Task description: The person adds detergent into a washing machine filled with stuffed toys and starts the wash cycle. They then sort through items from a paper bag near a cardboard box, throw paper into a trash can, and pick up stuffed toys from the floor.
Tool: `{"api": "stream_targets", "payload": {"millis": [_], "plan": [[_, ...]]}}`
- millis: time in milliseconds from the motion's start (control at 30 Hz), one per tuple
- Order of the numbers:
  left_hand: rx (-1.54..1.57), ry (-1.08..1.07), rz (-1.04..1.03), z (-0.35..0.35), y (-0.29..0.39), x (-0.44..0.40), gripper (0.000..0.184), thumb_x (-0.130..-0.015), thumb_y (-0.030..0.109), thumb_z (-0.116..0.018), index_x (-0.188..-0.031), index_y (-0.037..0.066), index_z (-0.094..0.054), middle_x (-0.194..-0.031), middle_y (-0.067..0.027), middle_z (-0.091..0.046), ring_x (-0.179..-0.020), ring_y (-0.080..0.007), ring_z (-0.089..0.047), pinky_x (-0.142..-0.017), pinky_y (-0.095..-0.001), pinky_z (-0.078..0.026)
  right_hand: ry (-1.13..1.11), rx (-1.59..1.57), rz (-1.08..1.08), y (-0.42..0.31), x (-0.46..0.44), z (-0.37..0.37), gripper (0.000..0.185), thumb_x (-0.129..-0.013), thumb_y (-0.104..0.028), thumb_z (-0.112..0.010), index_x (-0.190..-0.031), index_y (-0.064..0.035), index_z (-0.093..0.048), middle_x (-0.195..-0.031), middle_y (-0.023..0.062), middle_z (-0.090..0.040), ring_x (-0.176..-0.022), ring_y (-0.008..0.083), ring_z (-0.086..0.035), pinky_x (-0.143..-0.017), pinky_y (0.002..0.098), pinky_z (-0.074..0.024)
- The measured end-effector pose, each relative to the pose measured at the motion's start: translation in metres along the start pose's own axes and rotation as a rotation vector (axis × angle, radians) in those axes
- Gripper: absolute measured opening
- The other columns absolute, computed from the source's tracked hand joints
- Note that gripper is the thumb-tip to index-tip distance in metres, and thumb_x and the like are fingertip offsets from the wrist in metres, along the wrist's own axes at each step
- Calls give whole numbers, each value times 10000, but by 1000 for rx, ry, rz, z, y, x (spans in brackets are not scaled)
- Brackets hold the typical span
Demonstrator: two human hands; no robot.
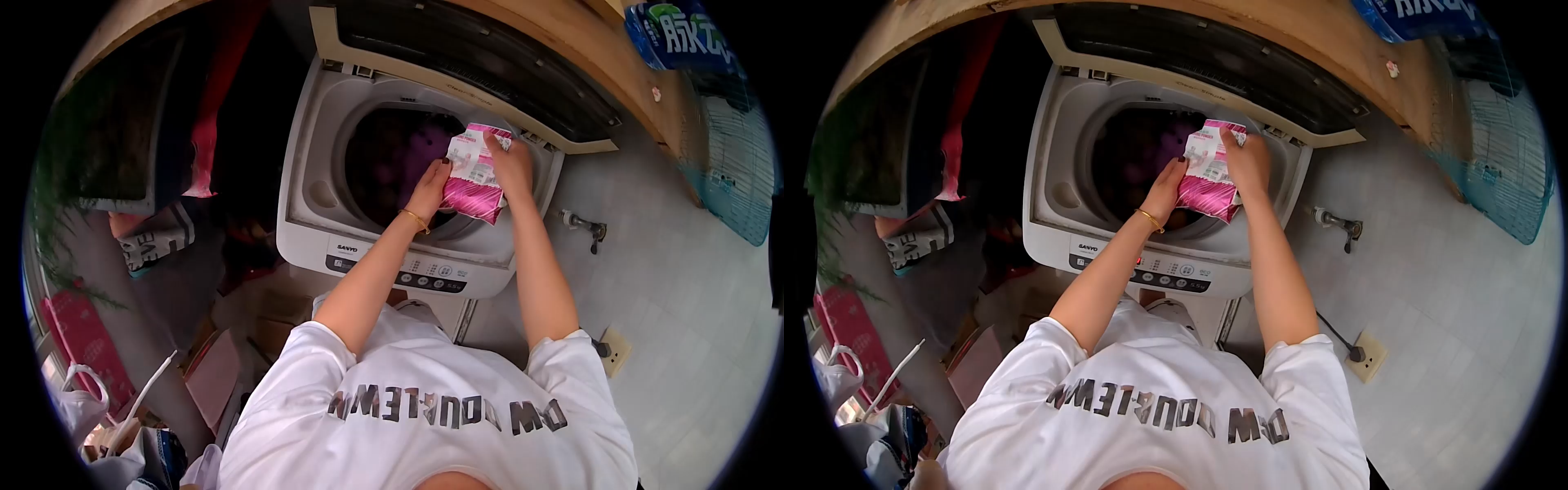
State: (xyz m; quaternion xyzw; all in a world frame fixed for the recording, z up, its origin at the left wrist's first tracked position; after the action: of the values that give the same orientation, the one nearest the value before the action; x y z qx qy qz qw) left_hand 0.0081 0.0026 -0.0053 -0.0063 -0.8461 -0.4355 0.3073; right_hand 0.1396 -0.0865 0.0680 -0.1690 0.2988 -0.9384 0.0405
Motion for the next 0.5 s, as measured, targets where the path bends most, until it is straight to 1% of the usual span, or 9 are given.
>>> {"api": "stream_targets", "payload": {"millis": [67, 100, 167, 267, 367, 467, 500], "plan": [[20, 1, -13, -7, -4, -2, 443, -969, 400, -419, -1195, 32, -517, -1087, -57, -564, -975, -130, -486, -896, -260, -373, -18, 136, -2, 2, -8, 4, 408, -833, -376, -630, -864, 28, -674, -784, 219, -665, -784, 330, -665, -717, 378, -479], [74, -5, -20, 7, -5, -13, 434, -968, 394, -421, -1179, 28, -520, -1079, -58, -568, -976, -131, -490, -893, -259, -375, -25, 123, 25, -6, -15, -10, 402, -834, -371, -629, -863, 28, -673, -785, 220, -664, -785, 342, -660, -717, 383, -477], [212, -52, -45, 6, -19, -33, 418, -967, 381, -425, -1147, 18, -527, -1063, -58, -576, -978, -133, -497, -886, -257, -380, -5, 131, 82, -15, -24, -8, 390, -834, -360, -627, -861, 26, -671, -786, 222, -661, -787, 364, -651, -717, 393, -474], [303, -13, -17, 1, -28, -41, 377, -968, 335, -430, -1134, 11, -528, -1068, -64, -581, -993, -139, -508, -885, -258, -385, 48, 185, 166, -12, -32, -11, 373, -836, -351, -624, -862, 17, -675, -810, 224, -662, -815, 385, -637, -735, 404, -472], [415, -109, 14, -2, -14, -36, 356, -965, 287, -436, -1170, 8, -522, -1106, -71, -580, -1006, -138, -516, -886, -259, -387, -3, 272, 134, -18, -35, -11, 345, -831, -329, -631, -894, 7, -678, -859, 235, -657, -861, 391, -629, -763, 413, -473], [470, -146, 46, -2, -15, -38, 351, -961, 247, -447, -1209, 8, -516, -1133, -67, -577, -1003, -129, -519, -887, -259, -387, -45, 381, 96, -31, -30, -7, 327, -836, -298, -620, -899, 19, -669, -935, 252, -644, -906, 406, -617, -816, 445, -485], [455, -117, 35, -1, -21, -42, 348, -958, 241, -455, -1208, 8, -518, -1132, -66, -578, -997, -127, -518, -880, -257, -389, -38, 411, 100, -31, -30, -7, 317, -834, -292, -623, -900, 15, -670, -934, 249, -647, -907, 405, -619, -816, 446, -486]]}}
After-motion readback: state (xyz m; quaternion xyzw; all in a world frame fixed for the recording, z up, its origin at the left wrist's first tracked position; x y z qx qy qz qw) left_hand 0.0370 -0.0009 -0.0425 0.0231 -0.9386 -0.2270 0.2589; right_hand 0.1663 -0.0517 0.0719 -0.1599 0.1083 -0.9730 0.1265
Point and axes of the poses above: each hand's wrist, its own x-axis away from the middle knuckle, its own z-axis out of the back of the hand, y = z × x, the point moved 1 cm from there along -x, towards the middle knuckle
